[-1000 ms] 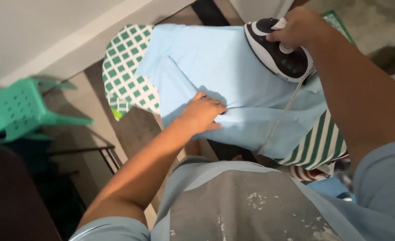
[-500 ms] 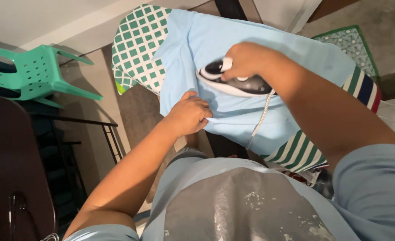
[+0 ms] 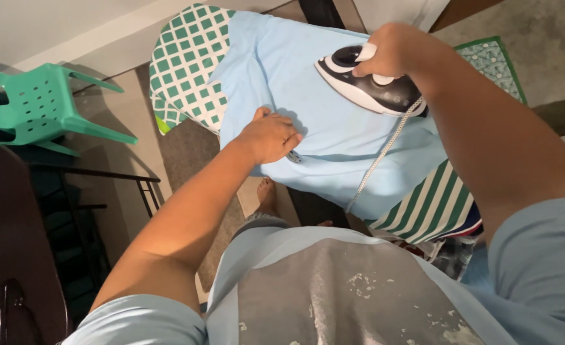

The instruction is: Ironing a light blue shirt on an ironing board.

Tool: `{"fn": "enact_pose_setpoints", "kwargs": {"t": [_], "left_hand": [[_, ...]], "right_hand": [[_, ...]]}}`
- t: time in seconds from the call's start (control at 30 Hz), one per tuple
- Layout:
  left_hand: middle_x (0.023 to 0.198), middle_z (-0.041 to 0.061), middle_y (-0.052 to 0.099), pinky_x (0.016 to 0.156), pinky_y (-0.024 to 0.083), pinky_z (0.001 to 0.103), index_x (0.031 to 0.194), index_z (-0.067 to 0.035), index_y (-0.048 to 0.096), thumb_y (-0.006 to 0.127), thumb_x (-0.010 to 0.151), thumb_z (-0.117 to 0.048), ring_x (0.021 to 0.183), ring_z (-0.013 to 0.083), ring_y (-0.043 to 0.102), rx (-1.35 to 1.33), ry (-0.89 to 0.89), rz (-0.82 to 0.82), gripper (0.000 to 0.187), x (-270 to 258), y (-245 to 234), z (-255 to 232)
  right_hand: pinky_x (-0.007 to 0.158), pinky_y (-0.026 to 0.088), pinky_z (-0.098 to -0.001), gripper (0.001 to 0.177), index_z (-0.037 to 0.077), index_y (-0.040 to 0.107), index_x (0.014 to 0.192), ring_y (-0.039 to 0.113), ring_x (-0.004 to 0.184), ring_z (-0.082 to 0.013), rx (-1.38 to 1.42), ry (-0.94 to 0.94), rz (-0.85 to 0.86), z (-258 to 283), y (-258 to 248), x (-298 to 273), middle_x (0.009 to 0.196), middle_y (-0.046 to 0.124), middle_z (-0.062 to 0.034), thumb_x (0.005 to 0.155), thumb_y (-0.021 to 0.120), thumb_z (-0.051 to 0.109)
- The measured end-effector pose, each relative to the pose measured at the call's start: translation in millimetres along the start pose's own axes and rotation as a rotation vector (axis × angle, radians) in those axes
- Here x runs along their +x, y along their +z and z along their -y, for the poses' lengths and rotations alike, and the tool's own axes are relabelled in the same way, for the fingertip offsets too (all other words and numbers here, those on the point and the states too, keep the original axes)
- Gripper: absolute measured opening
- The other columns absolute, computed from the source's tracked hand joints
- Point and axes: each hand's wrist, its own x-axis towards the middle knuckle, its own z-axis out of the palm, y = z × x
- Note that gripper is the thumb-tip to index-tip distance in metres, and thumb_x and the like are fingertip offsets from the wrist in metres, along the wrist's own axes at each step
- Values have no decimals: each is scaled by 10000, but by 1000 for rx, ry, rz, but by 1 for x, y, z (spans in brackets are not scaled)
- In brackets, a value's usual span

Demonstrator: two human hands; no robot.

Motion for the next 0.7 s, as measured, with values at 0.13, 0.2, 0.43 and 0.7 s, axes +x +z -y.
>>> {"fn": "enact_pose_setpoints", "kwargs": {"t": [0.13, 0.2, 0.43, 0.7], "left_hand": [[1075, 72, 688, 1065, 262, 524, 954, -162, 783, 416, 999, -372, 1166, 273, 553, 112, -43, 113, 426, 5, -16, -8], [1087, 63, 691, 1128, 250, 507, 958, -174, 795, 443, 983, -371, 1187, 235, 559, 187, -123, 215, 405, 0, -29, -14], [1049, 53, 693, 1177, 192, 517, 890, -191, 835, 512, 903, -390, 1182, 242, 532, 191, -150, 206, 380, -9, -35, -13], [886, 58, 678, 1102, 300, 521, 775, -104, 768, 616, 889, -325, 1041, 259, 578, 145, 19, -173, 292, -22, -26, -21]], "right_hand": [[676, 563, -468, 465, 36, 782, 971, 727, 703, -357, 59, -2, 102, 19, -9, -17, 800, 746, -204, 720, 841, 424], [691, 556, -467, 440, 65, 793, 981, 712, 739, -352, -11, -116, 169, 31, -2, -26, 827, 746, -182, 706, 851, 403], [738, 569, -435, 406, 118, 801, 1022, 738, 779, -323, -68, -245, 342, 63, 0, -74, 870, 774, -141, 704, 833, 368], [745, 568, -438, 395, 161, 804, 1019, 730, 818, -315, -145, -283, 303, 64, -6, -88, 879, 771, -116, 712, 813, 409]]}}
